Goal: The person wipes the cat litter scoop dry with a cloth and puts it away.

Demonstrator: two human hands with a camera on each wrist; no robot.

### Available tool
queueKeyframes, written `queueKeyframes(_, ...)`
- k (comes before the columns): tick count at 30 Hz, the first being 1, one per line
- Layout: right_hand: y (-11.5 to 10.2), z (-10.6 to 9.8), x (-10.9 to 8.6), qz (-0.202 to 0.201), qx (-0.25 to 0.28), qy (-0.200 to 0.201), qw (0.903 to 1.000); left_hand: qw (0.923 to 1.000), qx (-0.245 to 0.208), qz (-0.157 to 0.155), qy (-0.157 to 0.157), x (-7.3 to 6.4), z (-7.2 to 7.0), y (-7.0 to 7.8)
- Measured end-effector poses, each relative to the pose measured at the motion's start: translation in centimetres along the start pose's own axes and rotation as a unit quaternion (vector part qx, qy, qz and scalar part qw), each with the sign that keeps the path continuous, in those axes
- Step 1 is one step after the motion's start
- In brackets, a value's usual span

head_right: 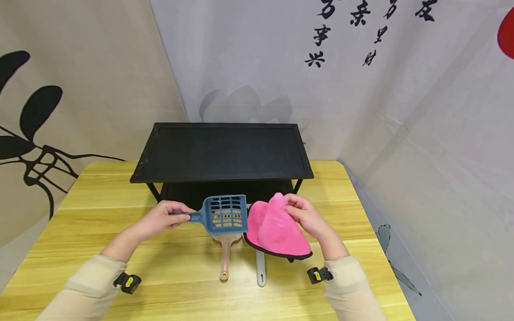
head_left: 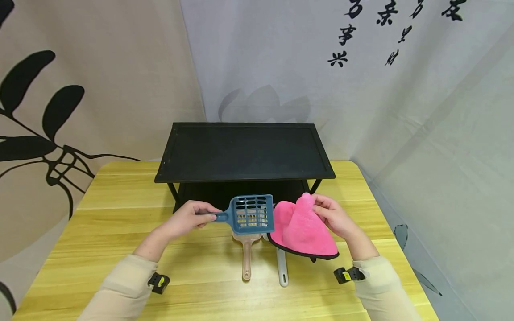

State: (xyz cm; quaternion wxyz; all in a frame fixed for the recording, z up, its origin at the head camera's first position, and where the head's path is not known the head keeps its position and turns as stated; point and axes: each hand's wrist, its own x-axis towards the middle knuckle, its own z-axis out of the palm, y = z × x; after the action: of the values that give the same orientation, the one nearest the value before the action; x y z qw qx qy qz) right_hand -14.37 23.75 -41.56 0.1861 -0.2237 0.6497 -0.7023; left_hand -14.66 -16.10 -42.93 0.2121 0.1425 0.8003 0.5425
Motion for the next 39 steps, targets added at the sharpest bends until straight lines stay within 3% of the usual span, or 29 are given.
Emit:
queueKeyframes(11, 0.1, -1.1, -0.8, 0.011, 0.001, 0.015, 0.9998, 0.9989, -0.032, 0.012, 0.032, -0.6, -1.4, 1.1)
queueKeyframes(20, 0.3, -1.7, -1.4, 0.003, -0.001, 0.021, 0.9998, 0.9941, -0.074, -0.009, 0.079, -0.9, -2.7, 1.7)
queueKeyframes(32, 0.4, -1.8, -1.9, 0.005, -0.007, 0.022, 0.9997, 0.9726, -0.148, -0.033, 0.176, -0.9, -3.5, 1.9)
queueKeyframes(39, 0.6, -1.7, -1.9, -0.003, 0.004, 0.013, 0.9999, 0.9544, -0.216, -0.047, 0.200, -1.2, -3.7, 2.3)
